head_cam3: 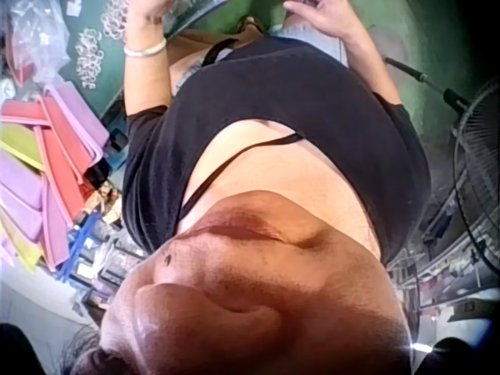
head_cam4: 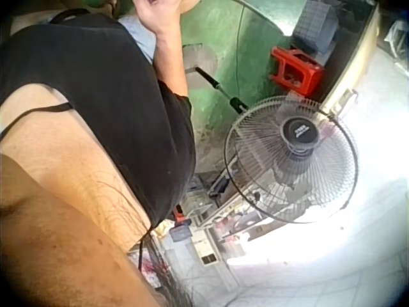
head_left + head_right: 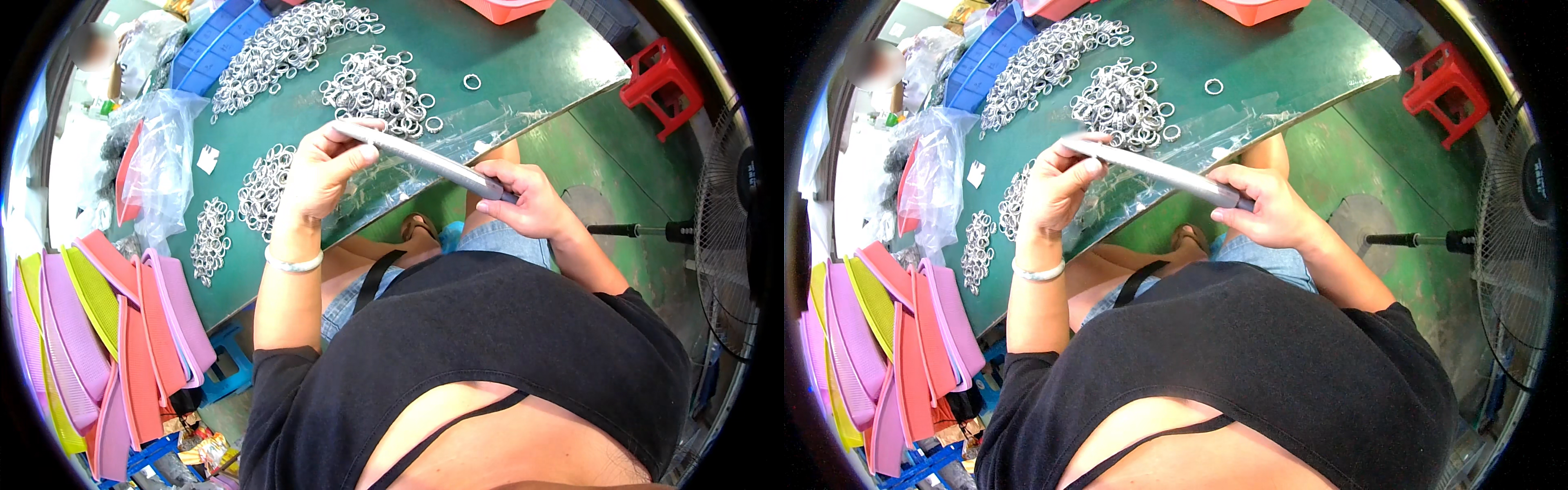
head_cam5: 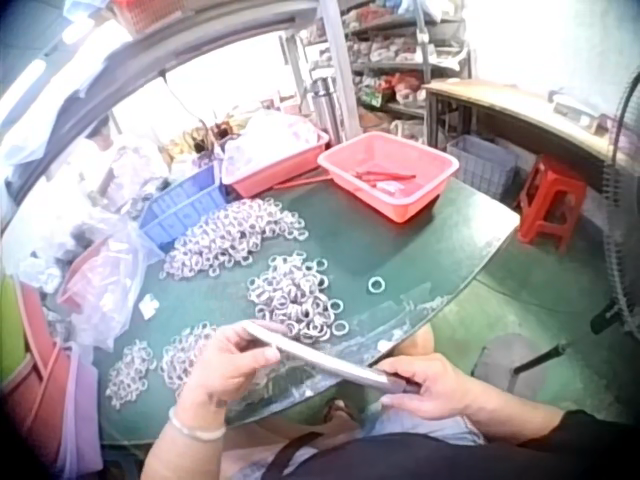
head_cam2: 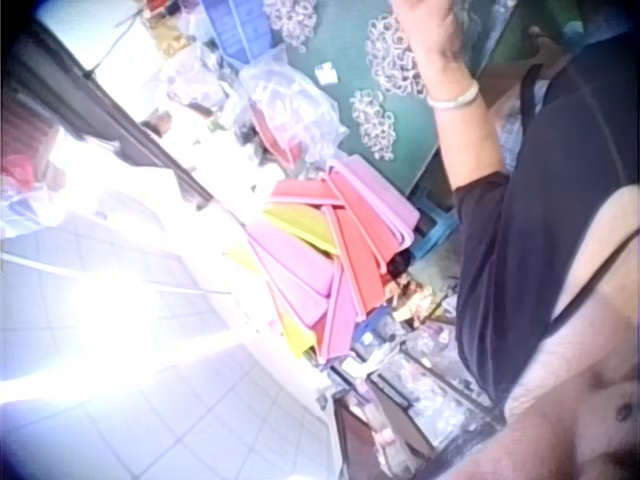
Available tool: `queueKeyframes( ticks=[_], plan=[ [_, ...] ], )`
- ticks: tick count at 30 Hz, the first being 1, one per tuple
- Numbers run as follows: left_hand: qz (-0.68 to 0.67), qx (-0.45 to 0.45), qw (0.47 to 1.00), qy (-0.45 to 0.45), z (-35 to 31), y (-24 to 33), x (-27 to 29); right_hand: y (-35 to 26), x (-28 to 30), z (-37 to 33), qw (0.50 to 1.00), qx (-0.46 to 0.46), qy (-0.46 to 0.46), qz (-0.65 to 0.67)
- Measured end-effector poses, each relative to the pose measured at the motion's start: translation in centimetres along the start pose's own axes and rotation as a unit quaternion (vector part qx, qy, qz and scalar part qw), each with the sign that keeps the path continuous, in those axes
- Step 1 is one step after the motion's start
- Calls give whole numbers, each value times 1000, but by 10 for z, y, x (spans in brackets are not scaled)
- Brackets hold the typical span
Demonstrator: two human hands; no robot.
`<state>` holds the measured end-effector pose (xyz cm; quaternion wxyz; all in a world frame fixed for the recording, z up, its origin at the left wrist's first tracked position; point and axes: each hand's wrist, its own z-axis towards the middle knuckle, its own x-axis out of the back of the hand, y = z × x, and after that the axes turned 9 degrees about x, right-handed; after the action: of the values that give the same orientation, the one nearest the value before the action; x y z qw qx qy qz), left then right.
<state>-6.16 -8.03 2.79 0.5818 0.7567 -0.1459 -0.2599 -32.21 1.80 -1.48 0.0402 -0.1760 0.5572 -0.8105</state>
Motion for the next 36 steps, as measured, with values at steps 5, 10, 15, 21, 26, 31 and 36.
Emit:
queueKeyframes(
  ticks=[5,10,15,21,26,31,36],
  plan=[
    [-20,19,999,-28,0,-10,-6,-2,-4,7,997,51,11,-65],
    [-63,-12,998,-10,-3,-10,-14,2,-7,7,992,76,30,-99],
    [-89,-12,996,-7,-1,-21,-8,1,-7,9,989,82,33,-121],
    [-85,1,996,12,-2,-25,-9,1,-8,9,984,98,40,-140],
    [-82,-6,996,14,-4,-26,-6,0,-10,10,984,93,35,-146],
    [-87,-2,996,11,-7,-26,-5,2,-11,11,980,110,34,-164],
    [-77,-3,997,16,-9,-27,-5,2,-13,10,974,120,37,-186]
  ],
)
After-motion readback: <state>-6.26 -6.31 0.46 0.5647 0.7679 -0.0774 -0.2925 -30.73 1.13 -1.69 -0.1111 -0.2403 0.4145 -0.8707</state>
